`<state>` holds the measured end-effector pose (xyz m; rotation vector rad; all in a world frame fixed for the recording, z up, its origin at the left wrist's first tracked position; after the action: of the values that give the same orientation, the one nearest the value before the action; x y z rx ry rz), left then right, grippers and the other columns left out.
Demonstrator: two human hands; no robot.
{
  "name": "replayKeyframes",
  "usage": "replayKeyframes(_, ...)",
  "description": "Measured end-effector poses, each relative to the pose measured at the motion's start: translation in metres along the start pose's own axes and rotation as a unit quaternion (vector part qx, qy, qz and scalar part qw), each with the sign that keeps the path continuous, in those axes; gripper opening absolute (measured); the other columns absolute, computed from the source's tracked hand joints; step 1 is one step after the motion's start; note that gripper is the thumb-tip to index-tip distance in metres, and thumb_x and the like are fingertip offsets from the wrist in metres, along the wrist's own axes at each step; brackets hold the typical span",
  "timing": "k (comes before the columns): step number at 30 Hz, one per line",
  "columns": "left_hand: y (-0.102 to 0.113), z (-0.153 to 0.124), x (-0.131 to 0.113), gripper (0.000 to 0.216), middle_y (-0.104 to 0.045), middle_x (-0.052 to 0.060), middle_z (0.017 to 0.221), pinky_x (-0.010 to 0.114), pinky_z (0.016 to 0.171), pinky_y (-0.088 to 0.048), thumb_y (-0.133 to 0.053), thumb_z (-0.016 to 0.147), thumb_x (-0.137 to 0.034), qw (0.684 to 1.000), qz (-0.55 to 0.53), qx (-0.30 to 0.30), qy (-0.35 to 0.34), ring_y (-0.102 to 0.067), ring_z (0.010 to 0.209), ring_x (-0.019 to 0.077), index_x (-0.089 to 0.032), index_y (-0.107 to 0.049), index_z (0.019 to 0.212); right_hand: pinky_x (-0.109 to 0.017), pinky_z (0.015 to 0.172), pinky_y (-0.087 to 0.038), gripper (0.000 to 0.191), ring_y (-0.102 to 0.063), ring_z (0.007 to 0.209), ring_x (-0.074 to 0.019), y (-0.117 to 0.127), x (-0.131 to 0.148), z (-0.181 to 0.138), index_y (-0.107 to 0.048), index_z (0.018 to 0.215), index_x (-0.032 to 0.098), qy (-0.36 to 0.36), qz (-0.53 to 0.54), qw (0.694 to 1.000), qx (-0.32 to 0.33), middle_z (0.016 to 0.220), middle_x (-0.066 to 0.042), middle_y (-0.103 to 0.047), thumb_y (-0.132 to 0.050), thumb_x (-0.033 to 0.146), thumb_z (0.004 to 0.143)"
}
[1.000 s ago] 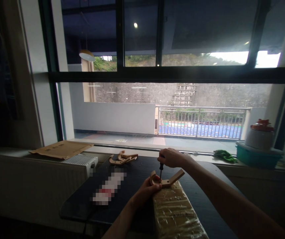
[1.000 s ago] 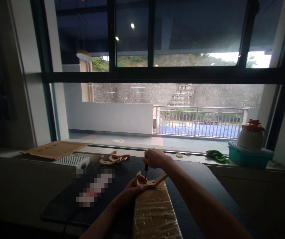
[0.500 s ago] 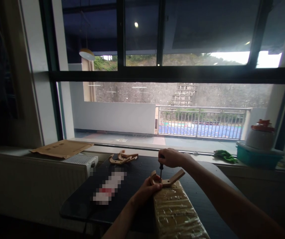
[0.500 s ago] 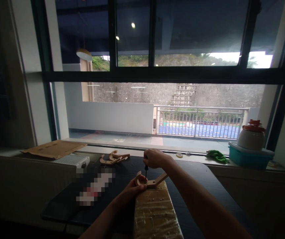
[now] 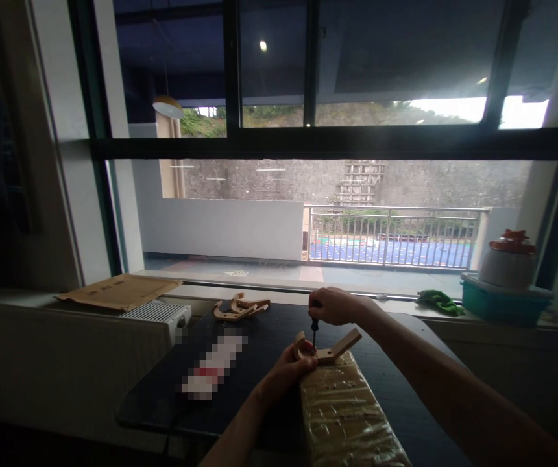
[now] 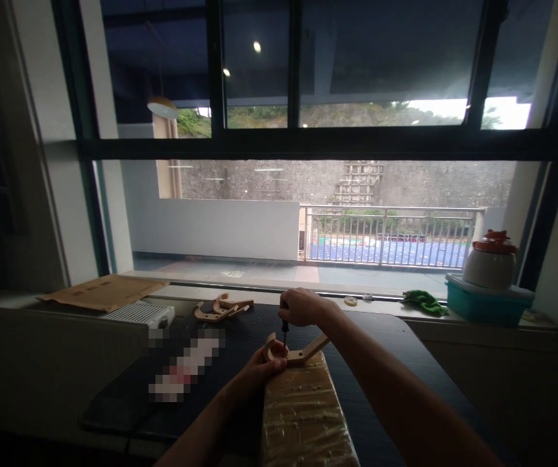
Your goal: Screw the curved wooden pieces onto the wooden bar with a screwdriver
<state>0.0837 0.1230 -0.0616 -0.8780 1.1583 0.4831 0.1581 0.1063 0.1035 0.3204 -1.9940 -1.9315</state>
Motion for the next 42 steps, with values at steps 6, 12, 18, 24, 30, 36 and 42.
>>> replayKeyframes(6,-0.001,0.0,0.0,0.042,-0.061,0.001,0.081,0.026,0.074,-0.041,-0.083,0.057,-0.033,1.0,0.002,-0.001,-0.002,-0.056,0.074,0.0141,-0.015,-0.057,0.086,-0.038,0.076,-0.051,0.027,-0.06,0.089,-0.0179,0.0,-0.005,-0.002,-0.057,0.111,0.016,-0.027,-0.01,1.0,-0.012,0.108,-0.007,-0.06,-0.052,0.034,0.091)
replayKeyframes(12,0.002,0.003,0.001,0.042,-0.061,0.001,0.082,0.025,0.074,-0.04,-0.083,0.057,-0.031,1.0,0.016,-0.001,-0.005,-0.056,0.075,0.0141,-0.015,-0.058,0.086,-0.037,0.075,-0.051,0.028,-0.061,0.087,-0.0174,0.01,-0.002,-0.004,-0.057,0.112,0.016,-0.024,-0.001,1.0,-0.003,0.107,-0.007,-0.061,-0.052,0.034,0.091)
replayKeyframes(18,0.001,0.002,0.002,0.041,-0.061,0.001,0.081,0.025,0.072,-0.041,-0.082,0.058,-0.03,1.0,0.008,0.006,0.003,-0.056,0.073,0.0133,-0.015,-0.057,0.086,-0.038,0.076,-0.051,0.027,-0.06,0.089,-0.0179,0.003,0.001,-0.001,-0.057,0.111,0.016,-0.009,0.005,1.0,-0.007,0.108,-0.007,-0.06,-0.053,0.033,0.091)
replayKeyframes(24,-0.001,0.0,-0.001,0.04,-0.061,0.0,0.078,0.024,0.072,-0.041,-0.082,0.059,-0.03,1.0,0.001,0.004,-0.002,-0.056,0.072,0.013,-0.015,-0.058,0.086,-0.038,0.076,-0.051,0.028,-0.06,0.089,-0.018,-0.002,-0.006,0.001,-0.057,0.112,0.016,-0.038,0.002,0.999,-0.022,0.109,-0.007,-0.06,-0.052,0.034,0.091)
replayKeyframes(30,0.001,0.001,0.001,0.041,-0.062,0.002,0.083,0.025,0.074,-0.041,-0.082,0.058,-0.032,1.0,0.011,0.003,-0.004,-0.057,0.075,0.0142,-0.015,-0.058,0.087,-0.038,0.075,-0.051,0.028,-0.061,0.088,-0.0177,0.006,-0.008,-0.003,-0.057,0.111,0.016,-0.036,0.009,0.999,-0.013,0.107,-0.007,-0.061,-0.053,0.035,0.091)
replayKeyframes(36,0.002,0.002,0.002,0.04,-0.061,0.001,0.08,0.025,0.074,-0.041,-0.082,0.058,-0.032,1.0,0.011,0.006,-0.003,-0.056,0.074,0.0141,-0.015,-0.059,0.087,-0.038,0.077,-0.051,0.026,-0.06,0.089,-0.0179,0.005,0.0,-0.006,-0.058,0.11,0.016,-0.003,0.016,1.0,-0.018,0.108,-0.006,-0.061,-0.053,0.033,0.091)
replayKeyframes(42,0.0,-0.001,0.0,0.037,-0.061,0.002,0.084,0.026,0.076,-0.041,-0.08,0.061,-0.031,1.0,0.014,0.004,-0.008,-0.056,0.077,0.0153,-0.016,-0.058,0.087,-0.038,0.076,-0.051,0.027,-0.061,0.089,-0.0178,-0.002,0.0,-0.004,-0.058,0.11,0.016,-0.026,0.019,0.998,-0.051,0.107,-0.006,-0.061,-0.053,0.034,0.091)
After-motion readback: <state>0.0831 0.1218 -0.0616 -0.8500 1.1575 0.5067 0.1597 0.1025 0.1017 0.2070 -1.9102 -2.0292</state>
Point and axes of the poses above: each hand's wrist, its own z-axis towards the middle knuckle, its own y-axis out of the back of the hand, x = y × z, the point moved 8 cm from there along z, towards the middle knuckle
